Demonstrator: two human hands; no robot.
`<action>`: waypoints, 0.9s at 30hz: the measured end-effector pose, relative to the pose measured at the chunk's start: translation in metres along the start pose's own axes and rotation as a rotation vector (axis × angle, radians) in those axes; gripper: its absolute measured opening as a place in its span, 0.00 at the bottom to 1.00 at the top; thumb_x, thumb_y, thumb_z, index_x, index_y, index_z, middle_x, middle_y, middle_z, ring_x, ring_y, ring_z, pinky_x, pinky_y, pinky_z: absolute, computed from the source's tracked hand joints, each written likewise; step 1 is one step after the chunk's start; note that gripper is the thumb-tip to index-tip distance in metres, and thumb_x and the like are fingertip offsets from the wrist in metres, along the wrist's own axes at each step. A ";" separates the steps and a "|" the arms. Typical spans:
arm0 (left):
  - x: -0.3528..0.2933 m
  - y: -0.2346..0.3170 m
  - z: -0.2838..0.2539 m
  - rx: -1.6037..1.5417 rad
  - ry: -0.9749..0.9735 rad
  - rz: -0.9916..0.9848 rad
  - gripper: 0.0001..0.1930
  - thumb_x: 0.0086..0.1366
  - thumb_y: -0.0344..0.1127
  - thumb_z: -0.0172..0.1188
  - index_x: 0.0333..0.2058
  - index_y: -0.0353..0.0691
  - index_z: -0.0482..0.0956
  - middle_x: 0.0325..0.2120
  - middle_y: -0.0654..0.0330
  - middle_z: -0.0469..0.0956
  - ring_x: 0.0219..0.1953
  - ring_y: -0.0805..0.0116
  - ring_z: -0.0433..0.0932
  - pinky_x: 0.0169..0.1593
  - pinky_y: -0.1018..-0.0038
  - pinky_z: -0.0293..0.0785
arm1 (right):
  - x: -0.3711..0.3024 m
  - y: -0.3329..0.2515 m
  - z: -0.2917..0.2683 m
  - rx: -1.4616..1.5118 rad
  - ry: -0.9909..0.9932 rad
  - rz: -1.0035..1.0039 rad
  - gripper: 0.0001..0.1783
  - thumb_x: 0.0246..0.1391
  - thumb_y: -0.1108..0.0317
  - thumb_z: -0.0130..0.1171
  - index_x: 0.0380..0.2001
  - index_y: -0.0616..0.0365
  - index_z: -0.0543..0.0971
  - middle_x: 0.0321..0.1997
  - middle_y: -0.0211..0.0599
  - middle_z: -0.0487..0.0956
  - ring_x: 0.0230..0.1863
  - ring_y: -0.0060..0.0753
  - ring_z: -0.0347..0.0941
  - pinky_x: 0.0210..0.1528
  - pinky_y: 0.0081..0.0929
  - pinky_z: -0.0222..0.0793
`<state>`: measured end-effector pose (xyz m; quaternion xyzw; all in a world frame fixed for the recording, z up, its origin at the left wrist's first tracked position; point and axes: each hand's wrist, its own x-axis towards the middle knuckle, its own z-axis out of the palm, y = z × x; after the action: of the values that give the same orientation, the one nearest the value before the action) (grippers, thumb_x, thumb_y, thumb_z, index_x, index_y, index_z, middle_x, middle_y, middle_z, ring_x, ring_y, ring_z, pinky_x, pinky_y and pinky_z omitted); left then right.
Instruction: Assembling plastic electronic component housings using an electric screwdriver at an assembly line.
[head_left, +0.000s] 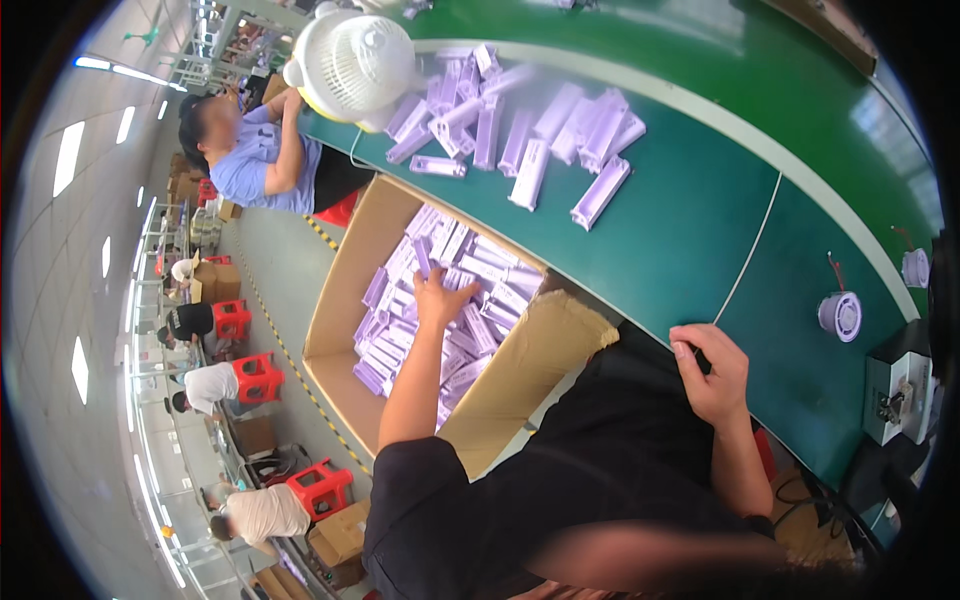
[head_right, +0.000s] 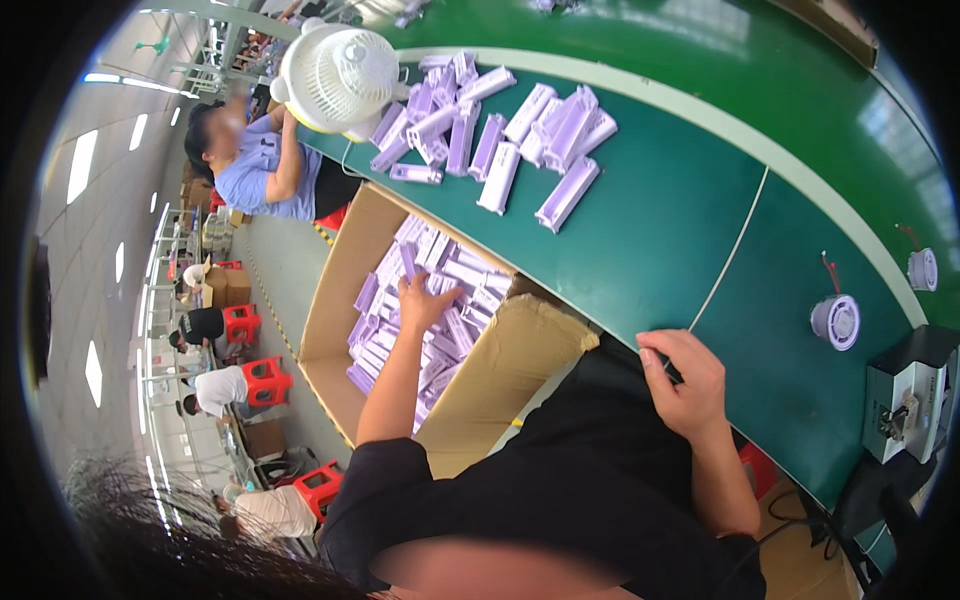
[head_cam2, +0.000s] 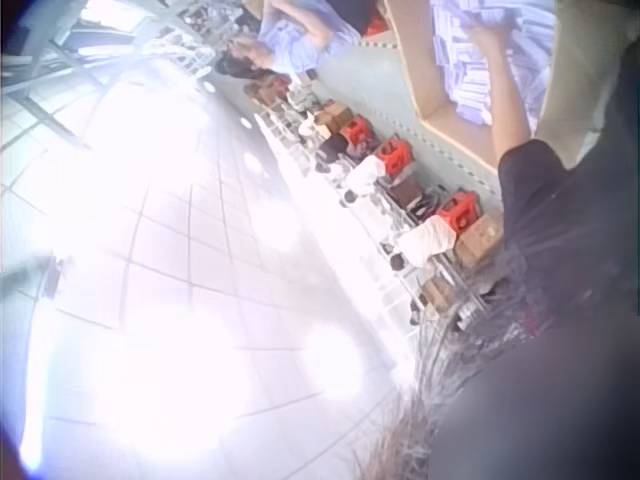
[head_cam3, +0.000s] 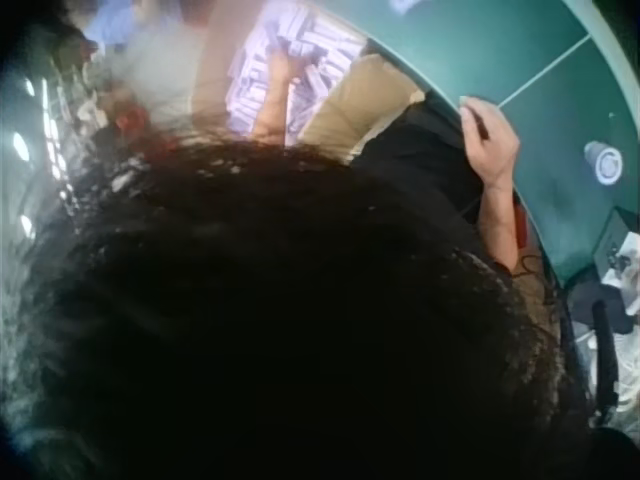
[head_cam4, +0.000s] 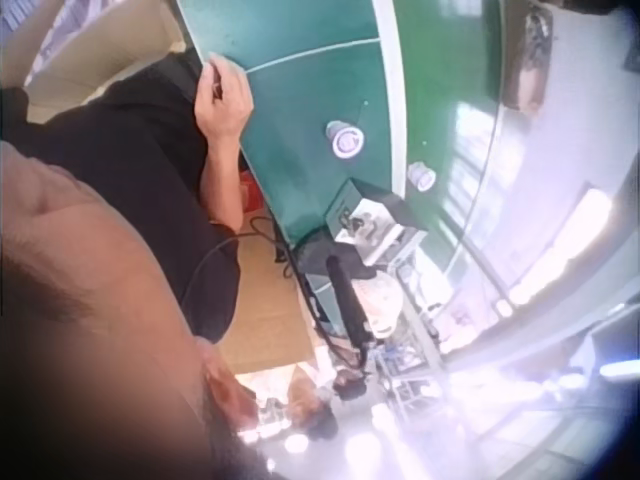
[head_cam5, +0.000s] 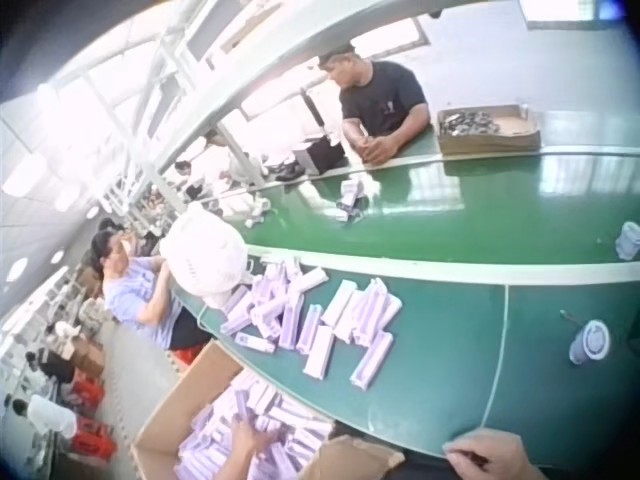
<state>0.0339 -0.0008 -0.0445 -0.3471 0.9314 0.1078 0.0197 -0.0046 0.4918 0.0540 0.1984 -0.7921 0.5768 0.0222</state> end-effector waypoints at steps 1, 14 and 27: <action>-0.001 -0.012 0.004 -0.009 0.063 0.012 0.46 0.43 0.60 0.82 0.57 0.35 0.81 0.64 0.32 0.66 0.63 0.37 0.72 0.66 0.56 0.73 | 0.001 -0.002 0.002 0.019 -0.005 0.012 0.08 0.57 0.79 0.65 0.40 0.62 0.84 0.38 0.45 0.85 0.39 0.44 0.84 0.42 0.32 0.78; -0.003 -0.040 -0.009 -0.050 0.247 -0.045 0.43 0.48 0.59 0.79 0.48 0.21 0.83 0.49 0.34 0.82 0.53 0.38 0.80 0.59 0.54 0.76 | -0.007 0.003 0.001 0.032 0.010 0.000 0.08 0.57 0.78 0.66 0.40 0.61 0.85 0.38 0.43 0.86 0.38 0.41 0.84 0.41 0.31 0.78; -0.028 0.150 -0.115 -0.404 0.390 0.416 0.27 0.55 0.50 0.80 0.44 0.35 0.84 0.37 0.48 0.85 0.40 0.53 0.85 0.46 0.61 0.79 | -0.005 0.000 -0.002 0.026 0.006 -0.007 0.07 0.58 0.78 0.66 0.40 0.62 0.85 0.38 0.42 0.86 0.39 0.40 0.84 0.43 0.30 0.78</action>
<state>-0.0382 0.1031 0.0994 -0.1606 0.9283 0.2235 -0.2501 0.0002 0.4948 0.0535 0.1994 -0.7837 0.5877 0.0241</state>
